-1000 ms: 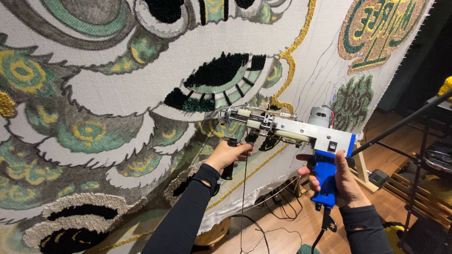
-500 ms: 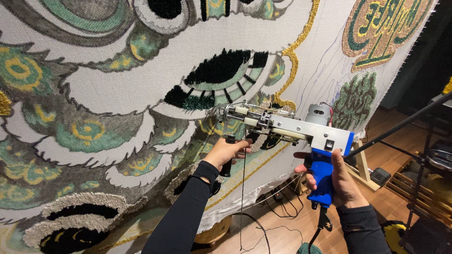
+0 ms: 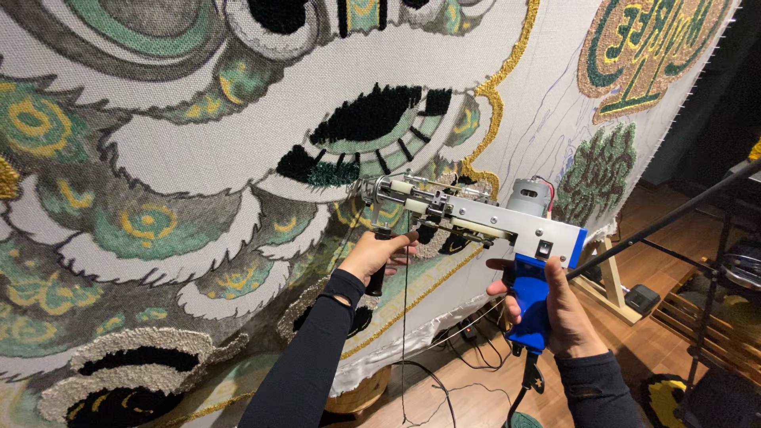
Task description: The person uses a handheld electric tufting gun to apply dark green yarn into a stretched canvas featuring a large skull design. They guide the tool along the contours of the skull's eye socket, filling in the pattern with tufts of yarn while holding the device with both hands.
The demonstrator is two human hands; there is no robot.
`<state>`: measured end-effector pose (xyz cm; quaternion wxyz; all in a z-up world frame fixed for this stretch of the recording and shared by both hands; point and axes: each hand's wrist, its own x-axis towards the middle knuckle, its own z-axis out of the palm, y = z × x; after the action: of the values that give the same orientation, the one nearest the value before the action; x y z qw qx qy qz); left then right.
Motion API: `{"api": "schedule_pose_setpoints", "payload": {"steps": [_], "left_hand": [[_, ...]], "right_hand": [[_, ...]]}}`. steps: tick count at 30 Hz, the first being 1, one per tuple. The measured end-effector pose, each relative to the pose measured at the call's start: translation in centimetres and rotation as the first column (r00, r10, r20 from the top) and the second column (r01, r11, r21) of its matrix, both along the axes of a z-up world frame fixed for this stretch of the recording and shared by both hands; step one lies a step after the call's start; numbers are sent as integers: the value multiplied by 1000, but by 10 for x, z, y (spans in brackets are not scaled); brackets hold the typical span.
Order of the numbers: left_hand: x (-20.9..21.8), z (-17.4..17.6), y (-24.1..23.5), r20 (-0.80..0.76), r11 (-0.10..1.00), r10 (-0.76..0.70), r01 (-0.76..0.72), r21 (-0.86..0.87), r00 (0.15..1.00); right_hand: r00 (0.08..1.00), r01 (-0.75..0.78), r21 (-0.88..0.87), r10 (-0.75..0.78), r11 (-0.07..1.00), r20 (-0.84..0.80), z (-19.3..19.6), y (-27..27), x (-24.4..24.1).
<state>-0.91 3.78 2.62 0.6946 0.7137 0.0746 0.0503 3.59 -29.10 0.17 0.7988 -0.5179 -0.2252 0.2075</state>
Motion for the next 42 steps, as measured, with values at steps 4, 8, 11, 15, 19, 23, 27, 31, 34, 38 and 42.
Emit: {"api": "schedule_pose_setpoints", "payload": {"steps": [4,8,11,15,19,23,27,31,34,38,42], "left_hand": [[3,1,3,-46,999,32,-31,29,998],[6,-2,8,-43,999,40,-39,17,998],[10,-5,13,-41,997,43,-41,58,998],[12,-7,22,-25,994,76,-74,83,997],[14,-4,33,-49,990,118,-114,80,992],[17,0,39,-74,968,230,-221,119,970],[11,-10,40,82,937,273,-284,205,959],[18,-24,45,357,746,408,-532,399,840],[24,-27,50,310,735,444,-540,411,841],[24,-25,52,241,740,451,-511,437,860],[24,-22,52,262,710,459,-528,466,849]], "right_hand": [[1000,-25,6,25,1000,4,3,4,-6],[998,-54,32,53,998,33,3,9,-11],[997,-64,42,62,997,52,4,13,-14],[999,15,28,-17,999,43,7,27,-20],[991,22,21,-24,1000,132,17,44,-31],[992,54,19,-56,998,111,28,63,-45],[990,117,-34,-114,993,81,37,76,-58],[980,192,-113,-185,975,71,43,84,-65],[969,228,-121,-214,966,120,43,89,-68],[975,208,-114,-197,972,100,48,92,-70],[968,252,-166,-251,953,29,51,96,-76]]}}
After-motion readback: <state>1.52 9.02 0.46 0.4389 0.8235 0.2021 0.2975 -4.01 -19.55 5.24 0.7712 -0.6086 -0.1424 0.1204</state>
